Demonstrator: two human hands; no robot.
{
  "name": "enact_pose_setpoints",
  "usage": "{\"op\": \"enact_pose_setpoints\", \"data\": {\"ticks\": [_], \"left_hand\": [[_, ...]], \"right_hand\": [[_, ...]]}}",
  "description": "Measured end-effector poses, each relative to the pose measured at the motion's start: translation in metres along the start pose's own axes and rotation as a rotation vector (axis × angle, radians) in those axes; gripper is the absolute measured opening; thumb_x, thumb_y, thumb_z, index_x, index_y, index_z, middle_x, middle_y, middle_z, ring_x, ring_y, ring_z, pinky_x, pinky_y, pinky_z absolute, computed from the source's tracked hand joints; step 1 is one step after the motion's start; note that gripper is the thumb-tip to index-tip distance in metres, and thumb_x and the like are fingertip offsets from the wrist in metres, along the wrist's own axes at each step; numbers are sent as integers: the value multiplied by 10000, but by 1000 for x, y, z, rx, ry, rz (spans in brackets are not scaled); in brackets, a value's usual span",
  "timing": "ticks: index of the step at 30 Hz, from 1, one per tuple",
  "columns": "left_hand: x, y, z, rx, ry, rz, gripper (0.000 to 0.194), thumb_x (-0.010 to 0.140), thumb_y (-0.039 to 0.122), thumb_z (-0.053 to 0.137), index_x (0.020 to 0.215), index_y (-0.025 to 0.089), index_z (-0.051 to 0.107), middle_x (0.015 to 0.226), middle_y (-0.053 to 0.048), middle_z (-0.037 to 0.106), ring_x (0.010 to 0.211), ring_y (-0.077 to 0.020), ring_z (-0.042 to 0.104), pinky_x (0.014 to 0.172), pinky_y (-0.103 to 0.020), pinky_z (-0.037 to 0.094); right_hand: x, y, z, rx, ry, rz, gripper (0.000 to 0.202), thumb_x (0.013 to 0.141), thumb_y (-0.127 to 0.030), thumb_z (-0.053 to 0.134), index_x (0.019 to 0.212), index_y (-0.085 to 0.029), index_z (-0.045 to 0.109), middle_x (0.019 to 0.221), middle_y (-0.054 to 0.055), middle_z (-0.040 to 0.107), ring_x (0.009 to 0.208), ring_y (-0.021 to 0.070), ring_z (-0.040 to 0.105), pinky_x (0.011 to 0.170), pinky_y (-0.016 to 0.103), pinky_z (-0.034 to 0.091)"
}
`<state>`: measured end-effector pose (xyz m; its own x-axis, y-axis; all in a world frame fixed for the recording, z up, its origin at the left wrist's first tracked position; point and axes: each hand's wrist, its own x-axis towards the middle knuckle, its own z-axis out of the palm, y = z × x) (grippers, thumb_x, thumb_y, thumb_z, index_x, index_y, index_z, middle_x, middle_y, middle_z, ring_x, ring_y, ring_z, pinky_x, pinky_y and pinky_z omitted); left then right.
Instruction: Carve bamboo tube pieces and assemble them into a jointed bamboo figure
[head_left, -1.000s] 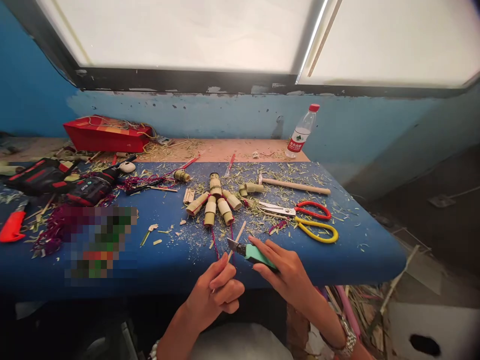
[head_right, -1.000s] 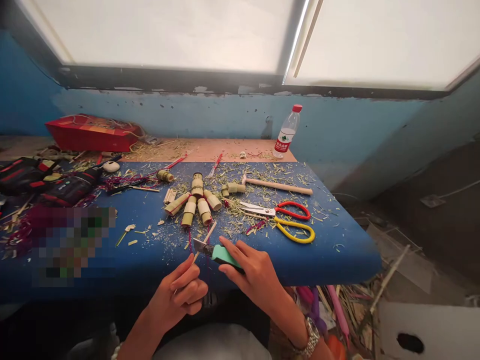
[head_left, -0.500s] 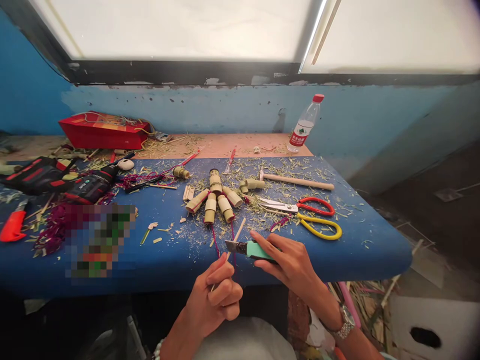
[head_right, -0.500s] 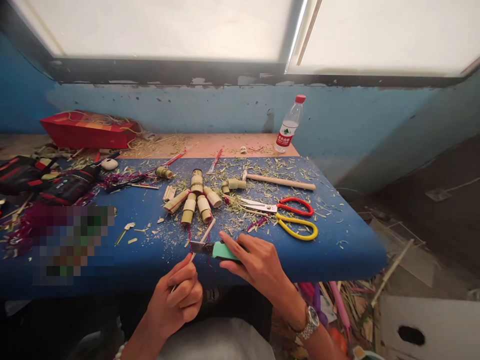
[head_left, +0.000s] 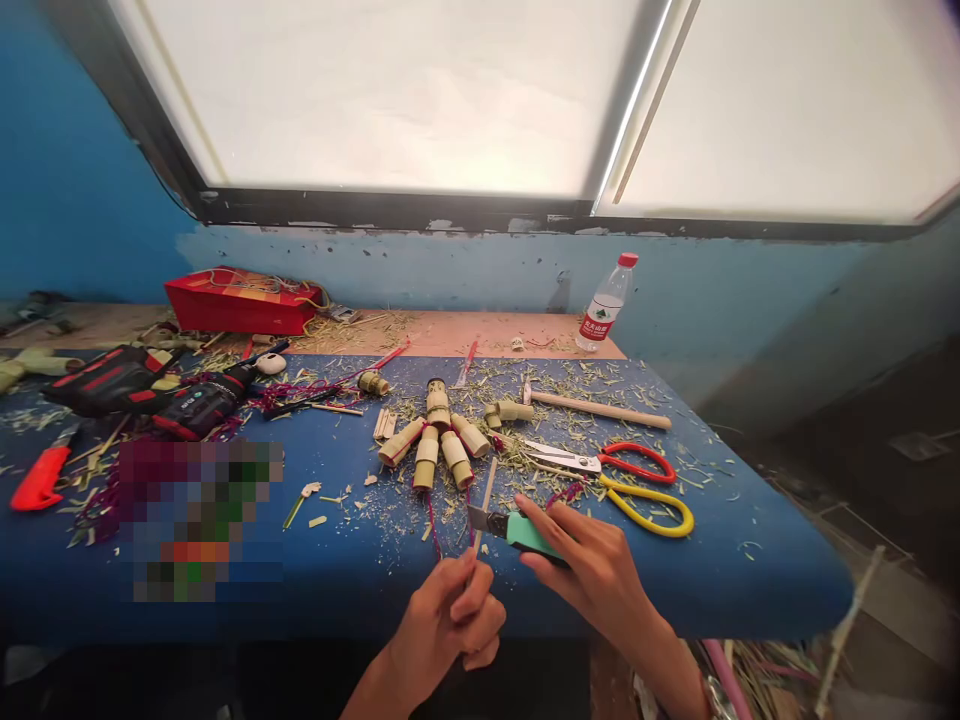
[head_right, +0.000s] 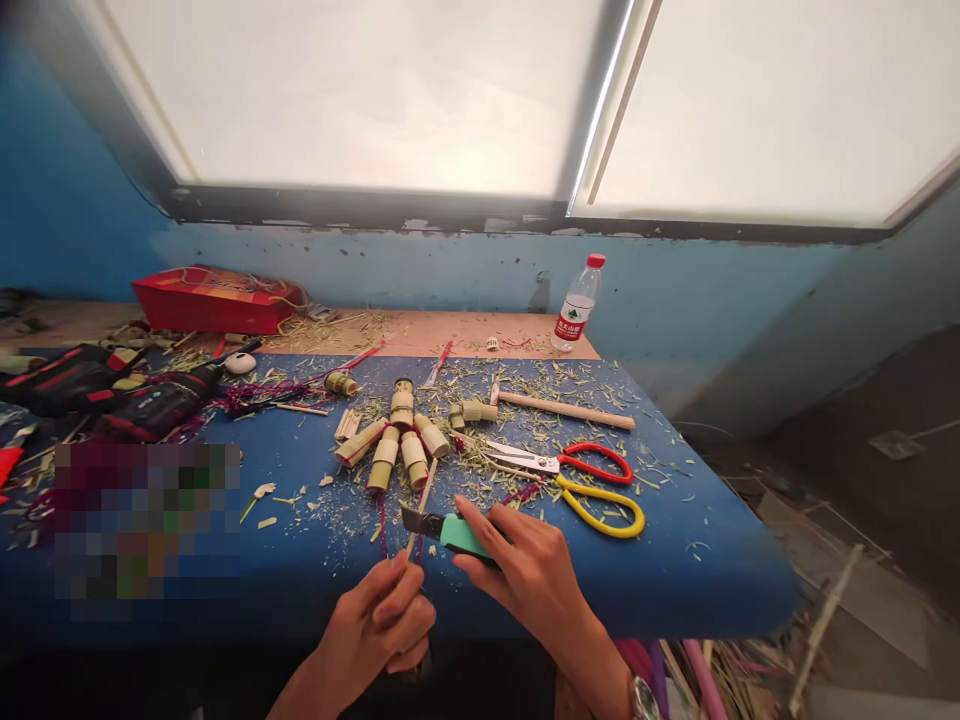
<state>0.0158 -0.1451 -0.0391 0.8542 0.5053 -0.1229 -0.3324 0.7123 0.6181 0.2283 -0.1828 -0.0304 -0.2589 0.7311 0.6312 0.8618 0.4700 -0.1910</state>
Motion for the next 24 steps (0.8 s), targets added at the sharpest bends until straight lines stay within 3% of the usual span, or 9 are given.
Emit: {"op": "enact_pose_setpoints", "data": {"ticks": [4, 9, 13, 19, 24], "left_hand": [[-3, 16, -2, 499, 164, 100, 530, 959, 569, 500, 598, 182, 469, 508, 24, 417, 453, -99, 357, 499, -264, 260], [-10, 29, 4, 791, 261, 169, 468, 1006, 520, 431, 745, 163, 583, 655, -19, 517, 622, -149, 466, 629, -271, 364], [-12, 30, 5, 932, 279, 208, 337, 1030, 461, 420, 933, 177, 573, 669, 10, 512, 644, -140, 461, 666, -256, 367], [-7, 31, 7, 957, 245, 179, 385, 1035, 523, 350, 908, 192, 502, 539, 85, 354, 481, -106, 307, 515, -246, 294], [-5, 24, 7, 966, 319, 198, 420, 1043, 526, 331, 819, 200, 471, 534, 78, 410, 470, -90, 367, 557, -250, 343]], "right_hand": [[-1, 2, -3, -27, -11, -36, 444, 1039, -396, 486, 1421, -173, 524, 815, 46, 650, 647, 159, 627, 598, 261, 479], [-3, 3, -5, -31, -23, -63, 470, 1034, -377, 500, 1451, -161, 478, 816, 46, 635, 653, 166, 617, 610, 270, 475], [-2, 1, -6, -54, -49, -80, 464, 1037, -374, 495, 1445, -153, 475, 815, 43, 626, 651, 166, 606, 611, 276, 459], [1, -1, -7, -78, -51, -89, 457, 1034, -377, 505, 1429, -146, 497, 823, 45, 626, 657, 166, 593, 614, 277, 435], [0, -4, -3, -62, -43, -60, 460, 1036, -405, 496, 1416, -147, 521, 796, 32, 606, 645, 156, 573, 611, 271, 417]]}}
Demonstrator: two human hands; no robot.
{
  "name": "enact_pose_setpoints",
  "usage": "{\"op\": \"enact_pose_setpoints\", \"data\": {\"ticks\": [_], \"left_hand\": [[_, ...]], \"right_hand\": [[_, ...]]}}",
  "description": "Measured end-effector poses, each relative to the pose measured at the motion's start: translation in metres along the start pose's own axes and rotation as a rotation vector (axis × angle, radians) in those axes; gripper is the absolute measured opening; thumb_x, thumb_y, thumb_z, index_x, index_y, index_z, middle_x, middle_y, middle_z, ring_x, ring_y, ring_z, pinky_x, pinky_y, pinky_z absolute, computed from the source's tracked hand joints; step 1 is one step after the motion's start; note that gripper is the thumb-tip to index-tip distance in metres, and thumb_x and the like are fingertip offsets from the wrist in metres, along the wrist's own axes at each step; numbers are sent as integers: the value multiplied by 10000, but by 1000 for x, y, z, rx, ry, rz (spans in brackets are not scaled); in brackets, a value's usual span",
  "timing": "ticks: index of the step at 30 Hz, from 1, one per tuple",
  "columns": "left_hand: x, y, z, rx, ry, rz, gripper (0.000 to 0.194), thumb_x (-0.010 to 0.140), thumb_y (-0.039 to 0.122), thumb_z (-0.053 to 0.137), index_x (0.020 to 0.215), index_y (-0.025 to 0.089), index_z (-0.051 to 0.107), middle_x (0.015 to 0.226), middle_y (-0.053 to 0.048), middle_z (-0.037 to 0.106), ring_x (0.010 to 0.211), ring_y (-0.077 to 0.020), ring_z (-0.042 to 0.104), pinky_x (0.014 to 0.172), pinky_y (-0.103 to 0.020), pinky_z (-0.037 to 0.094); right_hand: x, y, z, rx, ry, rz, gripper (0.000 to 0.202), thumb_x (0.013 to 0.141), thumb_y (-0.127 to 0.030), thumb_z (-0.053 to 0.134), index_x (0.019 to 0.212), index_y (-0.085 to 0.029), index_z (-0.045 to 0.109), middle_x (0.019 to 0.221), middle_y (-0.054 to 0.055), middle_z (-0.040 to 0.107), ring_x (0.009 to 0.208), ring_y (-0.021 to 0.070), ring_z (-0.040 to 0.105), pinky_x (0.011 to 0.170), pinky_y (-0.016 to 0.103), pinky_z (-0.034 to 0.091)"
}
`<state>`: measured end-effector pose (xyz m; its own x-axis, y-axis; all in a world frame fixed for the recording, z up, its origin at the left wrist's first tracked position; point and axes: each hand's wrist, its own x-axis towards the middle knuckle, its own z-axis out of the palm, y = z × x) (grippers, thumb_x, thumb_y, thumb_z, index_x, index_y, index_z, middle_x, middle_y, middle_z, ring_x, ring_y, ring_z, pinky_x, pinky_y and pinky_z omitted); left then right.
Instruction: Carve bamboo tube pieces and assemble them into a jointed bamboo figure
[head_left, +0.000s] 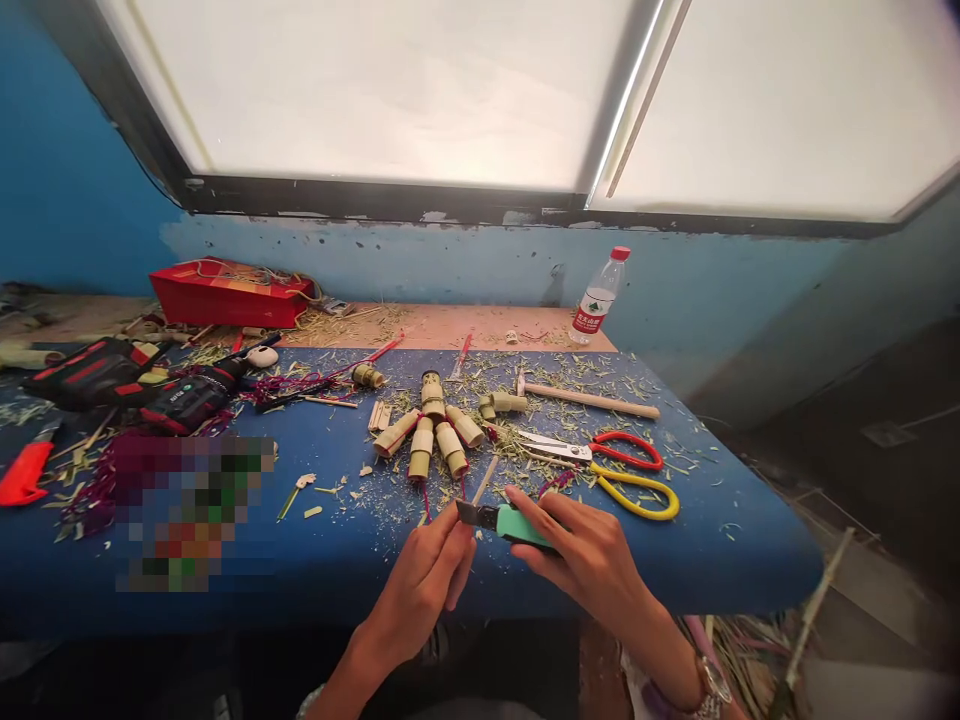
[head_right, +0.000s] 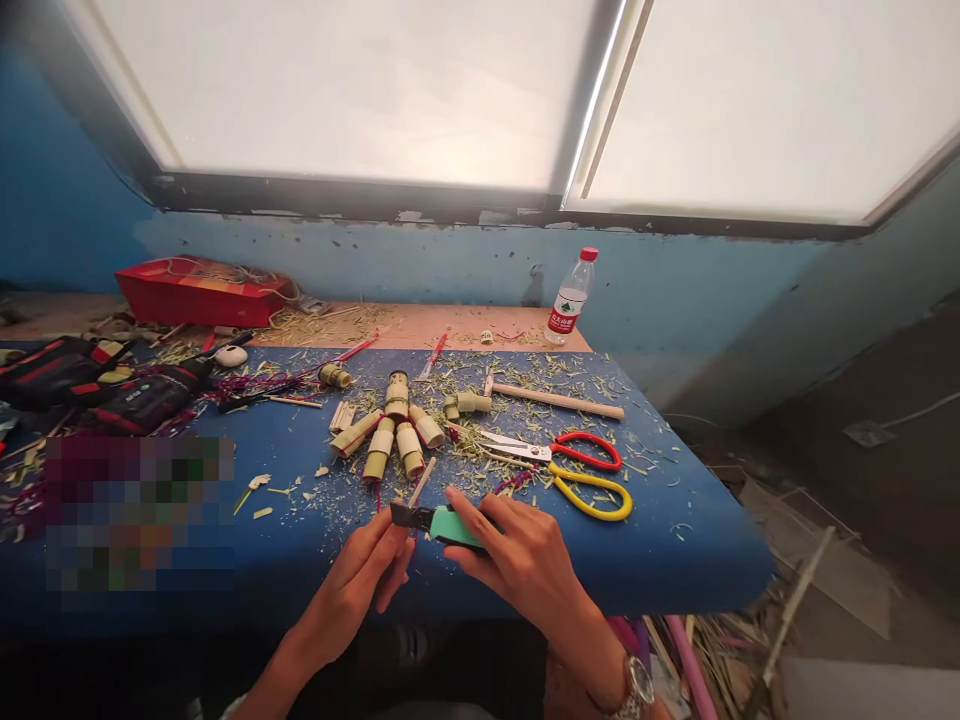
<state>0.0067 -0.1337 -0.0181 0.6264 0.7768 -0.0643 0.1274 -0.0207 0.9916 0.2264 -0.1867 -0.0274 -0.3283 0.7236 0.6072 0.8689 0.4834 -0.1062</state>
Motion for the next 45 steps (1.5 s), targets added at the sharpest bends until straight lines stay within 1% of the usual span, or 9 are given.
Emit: {"op": "enact_pose_setpoints", "data": {"ticks": [5, 9, 16, 23, 29, 35, 39, 41, 45], "left_hand": [[-4, -1, 8, -155, 86, -79, 416, 997, 568, 441, 826, 194, 504, 579, 72, 403, 518, -82, 347, 540, -202, 368], [-6, -1, 15, -361, 189, -150, 439, 898, 614, 596, 869, 176, 591, 811, 19, 501, 737, -91, 469, 733, -170, 489], [-7, -11, 17, -411, 142, -195, 423, 877, 588, 646, 985, 181, 679, 899, -3, 535, 848, -112, 504, 901, -217, 522], [-8, -1, 21, -420, 192, -263, 414, 837, 581, 689, 918, 176, 683, 914, -21, 579, 922, -156, 554, 926, -266, 532], [-10, -9, 17, -451, 193, -307, 462, 812, 606, 707, 1006, 188, 683, 1047, -36, 591, 1058, -187, 550, 1012, -296, 495], [-5, -7, 10, -432, 122, -297, 475, 803, 628, 702, 962, 183, 653, 949, -7, 547, 935, -145, 535, 936, -254, 501], [0, -1, 6, -473, 75, -266, 488, 771, 634, 728, 900, 174, 628, 843, 16, 499, 780, -110, 510, 819, -231, 512], [2, 2, 4, -468, 55, -243, 468, 793, 620, 715, 874, 172, 610, 778, 34, 461, 690, -89, 461, 730, -212, 502], [7, 9, -6, -404, -6, -167, 383, 903, 540, 632, 829, 174, 550, 678, 60, 433, 607, -72, 388, 657, -179, 445]], "right_hand": [[0, 1, 1, -62, -3, 5, 447, 1021, -404, 527, 1396, -160, 548, 786, 24, 592, 637, 159, 558, 610, 282, 400], [-1, 7, 0, -75, 1, -38, 453, 1011, -415, 545, 1381, -153, 561, 776, 22, 588, 660, 167, 570, 638, 293, 408], [-11, 13, -1, -70, -2, -37, 458, 1016, -434, 532, 1382, -159, 559, 793, 26, 608, 681, 163, 574, 662, 295, 418], [-14, 14, -5, -120, 26, -57, 440, 1014, -424, 546, 1357, -150, 580, 749, 15, 594, 646, 157, 534, 643, 296, 392], [-16, 14, -4, -123, 36, -62, 447, 1004, -413, 566, 1377, -167, 562, 752, 12, 598, 639, 160, 519, 638, 301, 371], [-21, 14, 2, -111, 75, -33, 463, 1000, -363, 591, 1411, -156, 545, 754, 19, 606, 656, 163, 544, 658, 296, 393], [-23, 11, 3, -129, 90, -10, 520, 1002, -347, 592, 1483, -183, 485, 765, 20, 623, 641, 161, 555, 659, 292, 410], [-21, 9, 1, -151, 83, 5, 525, 1005, -351, 585, 1497, -206, 472, 759, 18, 626, 629, 160, 561, 655, 292, 417], [-9, 2, 1, -70, 38, 73, 492, 1028, -364, 531, 1489, -201, 474, 801, 33, 648, 645, 158, 615, 631, 272, 462]]}}
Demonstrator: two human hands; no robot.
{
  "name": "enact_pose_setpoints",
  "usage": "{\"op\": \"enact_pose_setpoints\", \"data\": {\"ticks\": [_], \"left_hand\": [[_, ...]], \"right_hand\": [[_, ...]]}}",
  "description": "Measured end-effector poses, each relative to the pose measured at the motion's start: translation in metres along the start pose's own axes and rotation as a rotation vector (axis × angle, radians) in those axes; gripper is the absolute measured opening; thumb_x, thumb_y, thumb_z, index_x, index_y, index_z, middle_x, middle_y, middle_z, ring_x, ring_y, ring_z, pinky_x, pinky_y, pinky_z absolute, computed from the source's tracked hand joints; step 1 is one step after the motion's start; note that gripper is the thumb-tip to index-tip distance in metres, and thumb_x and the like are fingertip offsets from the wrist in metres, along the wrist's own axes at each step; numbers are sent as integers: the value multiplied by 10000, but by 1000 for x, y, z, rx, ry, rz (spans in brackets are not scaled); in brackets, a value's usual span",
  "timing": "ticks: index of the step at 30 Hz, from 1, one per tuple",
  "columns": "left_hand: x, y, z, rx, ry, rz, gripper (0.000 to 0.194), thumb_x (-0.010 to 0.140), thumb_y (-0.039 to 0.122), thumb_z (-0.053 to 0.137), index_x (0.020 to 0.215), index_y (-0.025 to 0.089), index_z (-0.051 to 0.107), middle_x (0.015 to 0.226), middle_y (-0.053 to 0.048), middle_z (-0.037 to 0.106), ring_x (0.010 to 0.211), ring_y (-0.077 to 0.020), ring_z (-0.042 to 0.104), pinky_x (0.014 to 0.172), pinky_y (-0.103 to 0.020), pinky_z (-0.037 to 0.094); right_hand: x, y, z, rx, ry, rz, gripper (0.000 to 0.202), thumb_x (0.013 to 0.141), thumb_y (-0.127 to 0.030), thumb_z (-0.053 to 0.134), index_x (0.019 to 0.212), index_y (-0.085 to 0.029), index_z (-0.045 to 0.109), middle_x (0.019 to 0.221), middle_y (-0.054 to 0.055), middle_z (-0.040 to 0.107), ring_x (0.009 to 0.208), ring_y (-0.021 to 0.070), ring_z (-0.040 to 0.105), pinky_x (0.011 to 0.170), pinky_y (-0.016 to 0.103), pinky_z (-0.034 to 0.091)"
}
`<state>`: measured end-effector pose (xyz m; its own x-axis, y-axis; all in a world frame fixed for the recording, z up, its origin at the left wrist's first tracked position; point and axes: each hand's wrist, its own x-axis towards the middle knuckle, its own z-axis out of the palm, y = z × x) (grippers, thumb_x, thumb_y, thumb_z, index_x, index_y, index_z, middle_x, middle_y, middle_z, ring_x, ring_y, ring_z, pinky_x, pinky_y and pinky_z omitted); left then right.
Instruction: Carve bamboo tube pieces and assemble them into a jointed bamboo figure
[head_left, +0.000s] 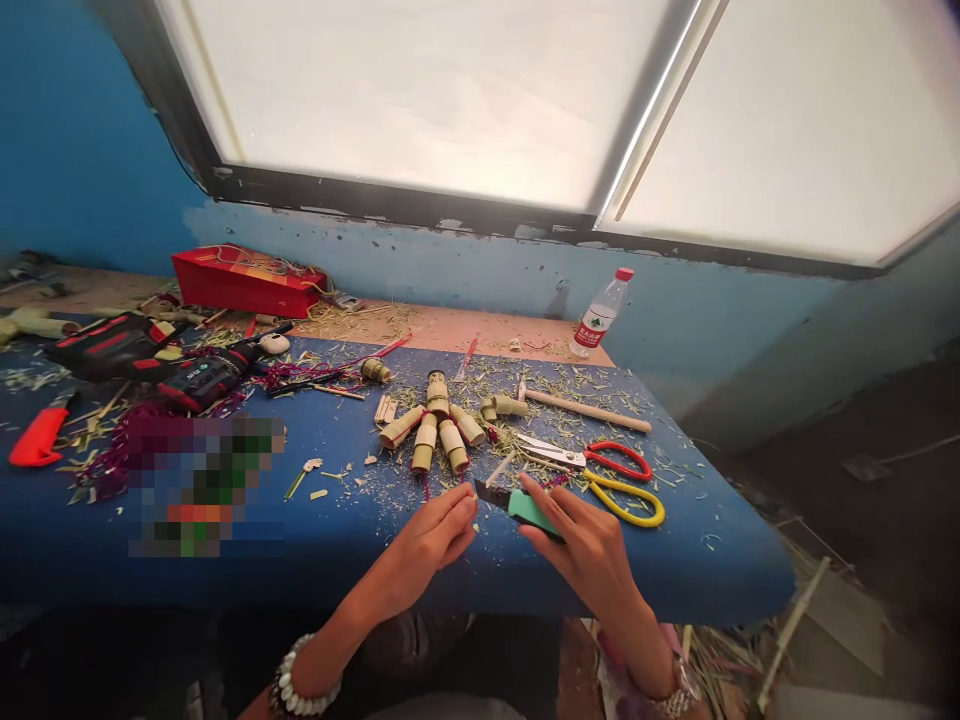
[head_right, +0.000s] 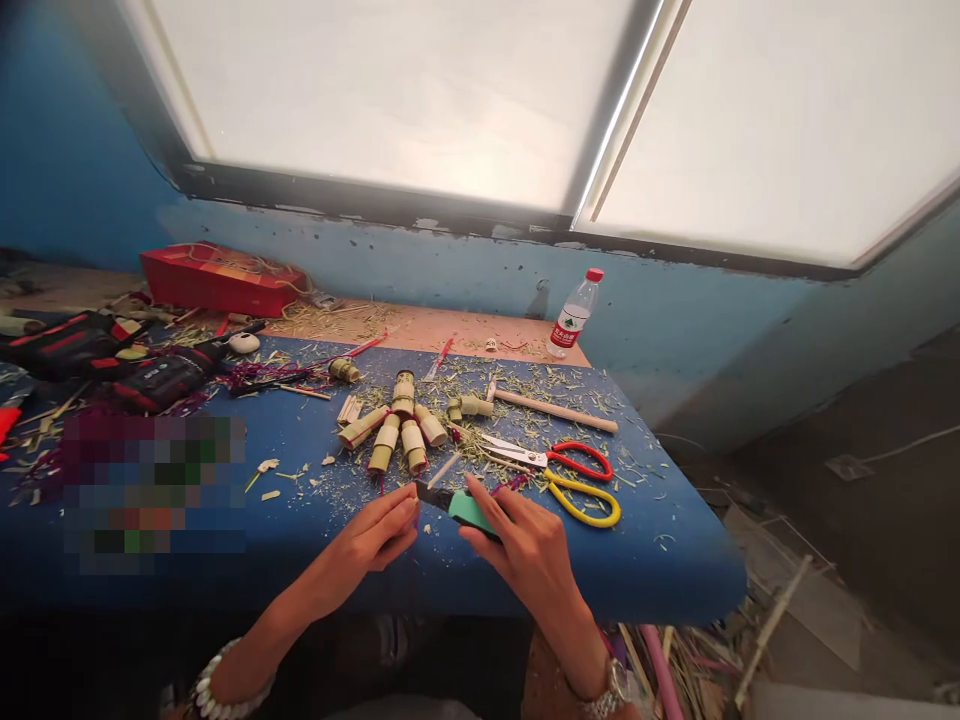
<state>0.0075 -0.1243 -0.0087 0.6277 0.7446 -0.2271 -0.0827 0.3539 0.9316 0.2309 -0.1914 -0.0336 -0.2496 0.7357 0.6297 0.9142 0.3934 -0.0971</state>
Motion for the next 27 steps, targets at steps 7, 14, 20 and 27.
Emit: {"op": "enact_pose_setpoints", "data": {"ticks": [7, 14, 20, 27], "left_hand": [[3, 6, -13, 76, -241, 123, 349, 1033, 456, 374, 884, 184, 535, 423, 96, 378, 388, -87, 297, 512, -219, 359], [6, -18, 0, -220, -219, 134, 431, 1017, 546, 372, 753, 209, 423, 351, 95, 372, 309, -83, 325, 447, -215, 352], [4, -19, 6, -155, -201, 151, 368, 971, 519, 503, 793, 199, 470, 433, 79, 452, 365, -89, 376, 483, -231, 380], [3, -21, 1, 79, -138, 228, 440, 941, 496, 488, 637, 178, 484, 556, 11, 506, 516, -110, 436, 576, -251, 377]], "right_hand": [[13, -21, 16, 205, -12, 126, 447, 1046, -356, 474, 1472, -219, 476, 966, 84, 725, 748, 192, 706, 633, 271, 547], [7, -26, 17, 375, -71, 207, 444, 1045, -353, 468, 1469, -226, 496, 1145, 111, 725, 913, 206, 725, 730, 275, 578], [4, -26, 16, 395, -81, 224, 451, 1041, -337, 475, 1476, -221, 489, 1113, 111, 725, 896, 204, 717, 751, 292, 578], [1, -21, 17, 402, -66, 247, 440, 1028, -326, 490, 1456, -230, 523, 1075, 97, 742, 861, 206, 723, 744, 291, 578]]}}
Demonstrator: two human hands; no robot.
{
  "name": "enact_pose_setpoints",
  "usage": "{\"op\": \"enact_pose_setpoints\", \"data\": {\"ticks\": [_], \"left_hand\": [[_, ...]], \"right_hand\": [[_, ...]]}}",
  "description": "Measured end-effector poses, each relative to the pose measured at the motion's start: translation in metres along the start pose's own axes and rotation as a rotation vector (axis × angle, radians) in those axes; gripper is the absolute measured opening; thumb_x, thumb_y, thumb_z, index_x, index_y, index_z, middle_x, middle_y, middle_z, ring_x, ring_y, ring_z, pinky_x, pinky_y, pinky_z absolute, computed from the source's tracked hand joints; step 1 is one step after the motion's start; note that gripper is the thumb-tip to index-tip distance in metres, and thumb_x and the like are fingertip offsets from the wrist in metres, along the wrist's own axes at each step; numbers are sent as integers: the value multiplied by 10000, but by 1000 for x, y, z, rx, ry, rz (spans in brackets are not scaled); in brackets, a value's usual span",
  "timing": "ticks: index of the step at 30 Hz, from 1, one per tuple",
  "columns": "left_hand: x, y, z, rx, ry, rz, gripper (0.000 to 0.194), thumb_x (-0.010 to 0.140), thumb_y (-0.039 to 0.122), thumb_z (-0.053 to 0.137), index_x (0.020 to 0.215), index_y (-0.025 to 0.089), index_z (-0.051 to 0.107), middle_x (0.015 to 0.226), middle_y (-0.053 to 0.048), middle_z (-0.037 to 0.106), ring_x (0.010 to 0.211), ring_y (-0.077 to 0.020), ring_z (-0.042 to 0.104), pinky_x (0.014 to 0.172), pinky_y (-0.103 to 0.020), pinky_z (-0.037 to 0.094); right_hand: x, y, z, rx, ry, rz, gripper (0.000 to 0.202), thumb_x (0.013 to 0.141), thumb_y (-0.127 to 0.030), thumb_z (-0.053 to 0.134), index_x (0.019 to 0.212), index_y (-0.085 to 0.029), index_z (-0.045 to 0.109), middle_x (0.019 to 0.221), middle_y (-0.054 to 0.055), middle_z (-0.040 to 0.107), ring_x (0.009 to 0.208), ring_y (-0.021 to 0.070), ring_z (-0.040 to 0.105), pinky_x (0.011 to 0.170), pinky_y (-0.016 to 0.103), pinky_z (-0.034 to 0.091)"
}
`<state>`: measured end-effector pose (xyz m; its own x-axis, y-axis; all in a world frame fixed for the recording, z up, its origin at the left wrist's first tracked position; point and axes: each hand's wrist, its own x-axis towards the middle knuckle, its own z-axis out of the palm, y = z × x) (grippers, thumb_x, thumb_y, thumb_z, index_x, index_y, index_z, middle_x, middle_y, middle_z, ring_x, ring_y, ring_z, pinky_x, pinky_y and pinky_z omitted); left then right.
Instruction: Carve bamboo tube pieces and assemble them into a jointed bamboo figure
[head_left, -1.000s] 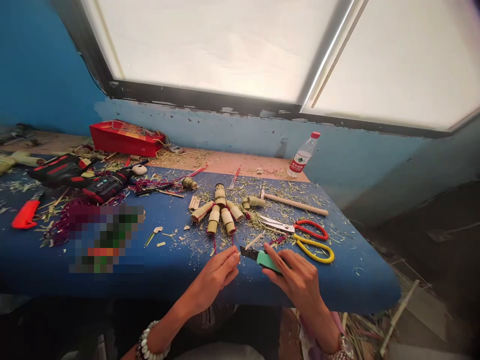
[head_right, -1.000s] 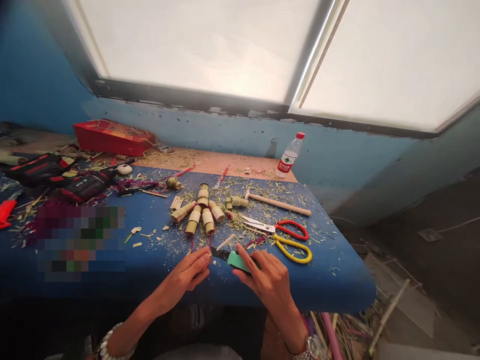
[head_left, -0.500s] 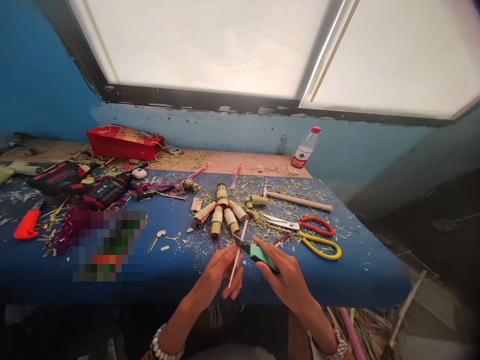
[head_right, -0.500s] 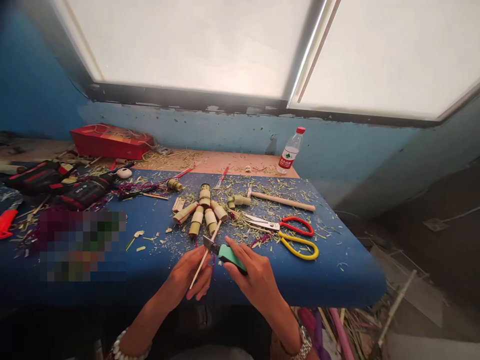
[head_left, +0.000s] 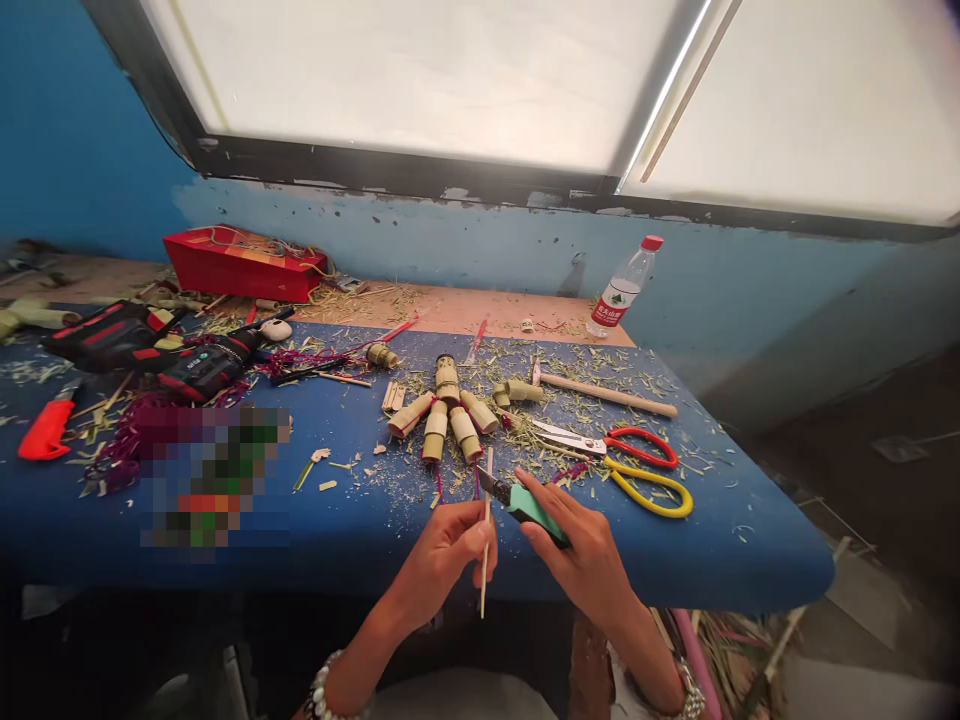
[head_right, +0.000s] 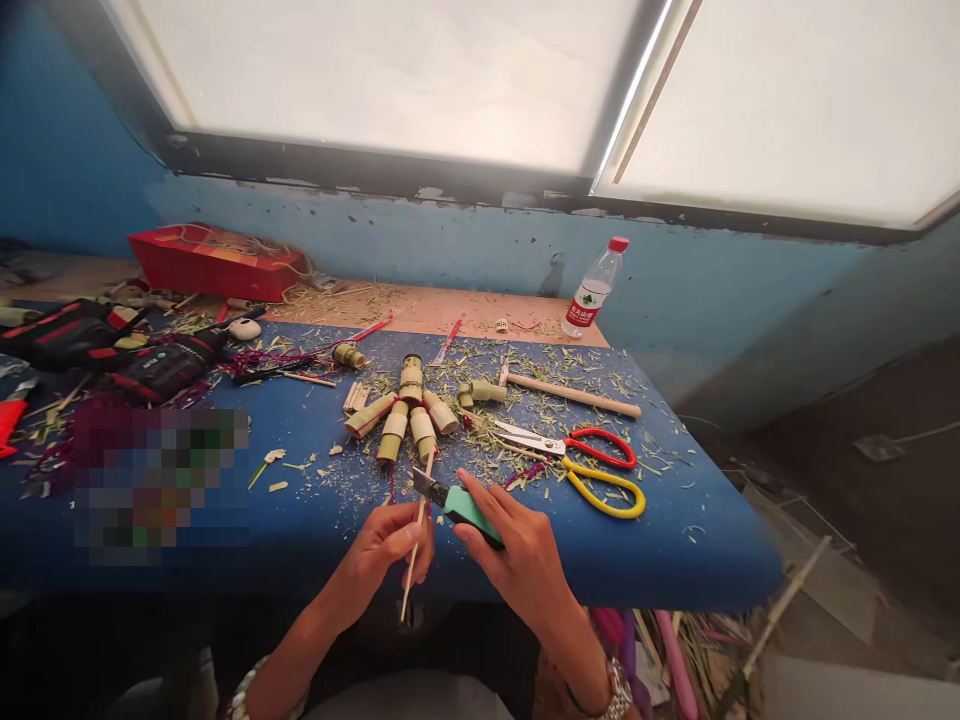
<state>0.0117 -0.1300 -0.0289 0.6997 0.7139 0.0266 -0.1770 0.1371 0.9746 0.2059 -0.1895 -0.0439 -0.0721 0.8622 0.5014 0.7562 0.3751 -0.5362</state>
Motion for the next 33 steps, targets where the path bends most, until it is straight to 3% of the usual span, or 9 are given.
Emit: {"op": "enact_pose_setpoints", "data": {"ticks": [3, 5, 8, 13, 19, 24, 28, 33], "left_hand": [[-1, 0, 0, 77, 34, 17, 426, 952, 453, 455, 624, 183, 481, 573, 0, 521, 577, -135, 481, 642, -267, 409], [-2, 2, 0, 198, 12, 18, 431, 962, 411, 431, 605, 177, 492, 575, -6, 528, 593, -139, 496, 653, -266, 395], [-3, 4, 0, 354, -38, 15, 430, 957, 377, 407, 583, 177, 477, 551, -1, 512, 565, -133, 486, 616, -262, 359], [-6, 6, 0, 454, -9, 28, 418, 957, 381, 394, 589, 186, 439, 551, 7, 477, 560, -136, 461, 602, -272, 336], [-7, 12, 8, 304, -46, -96, 437, 1039, 445, 297, 770, 188, 526, 599, 19, 506, 571, -132, 451, 609, -267, 344], [-5, 11, 10, 98, 31, -123, 433, 1032, 490, 340, 703, 209, 344, 659, 47, 336, 576, -111, 296, 537, -267, 249], [-2, 12, 7, -31, -11, -162, 399, 1031, 483, 310, 732, 219, 307, 650, 71, 227, 533, -99, 205, 523, -280, 192], [-2, 13, 5, -36, -54, -159, 355, 1021, 392, 303, 710, 222, 292, 594, 80, 232, 517, -99, 175, 530, -297, 187]], "right_hand": [[6, -3, -2, 88, 59, 107, 434, 986, -404, 556, 1379, -222, 592, 1114, 103, 739, 938, 241, 712, 797, 325, 572], [15, -8, -3, 195, 77, 273, 433, 928, -474, 626, 1264, -203, 657, 901, 64, 736, 753, 217, 683, 651, 296, 552], [29, -18, -3, 476, -3, 497, 375, 880, -527, 666, 1009, -177, 704, 595, -36, 531, 477, 116, 450, 442, 235, 383], [39, -30, 1, 870, -99, 657, 409, 835, -576, 703, 861, -174, 631, 525, -87, 359, 442, 72, 288, 408, 213, 249], [39, -33, 6, 845, 38, 607, 370, 875, -547, 675, 866, -184, 605, 534, -84, 380, 452, 82, 318, 427, 227, 274], [31, -22, -5, 482, 69, 469, 304, 941, -492, 606, 1005, -195, 626, 628, -50, 496, 515, 113, 423, 486, 240, 370], [15, -14, -21, 73, -82, 210, 337, 998, -519, 500, 1077, -211, 612, 721, -13, 621, 595, 153, 564, 580, 259, 438], [8, -12, -28, -158, -257, 20, 396, 1050, -524, 372, 1090, -203, 601, 792, 22, 712, 618, 186, 654, 575, 283, 423]]}}
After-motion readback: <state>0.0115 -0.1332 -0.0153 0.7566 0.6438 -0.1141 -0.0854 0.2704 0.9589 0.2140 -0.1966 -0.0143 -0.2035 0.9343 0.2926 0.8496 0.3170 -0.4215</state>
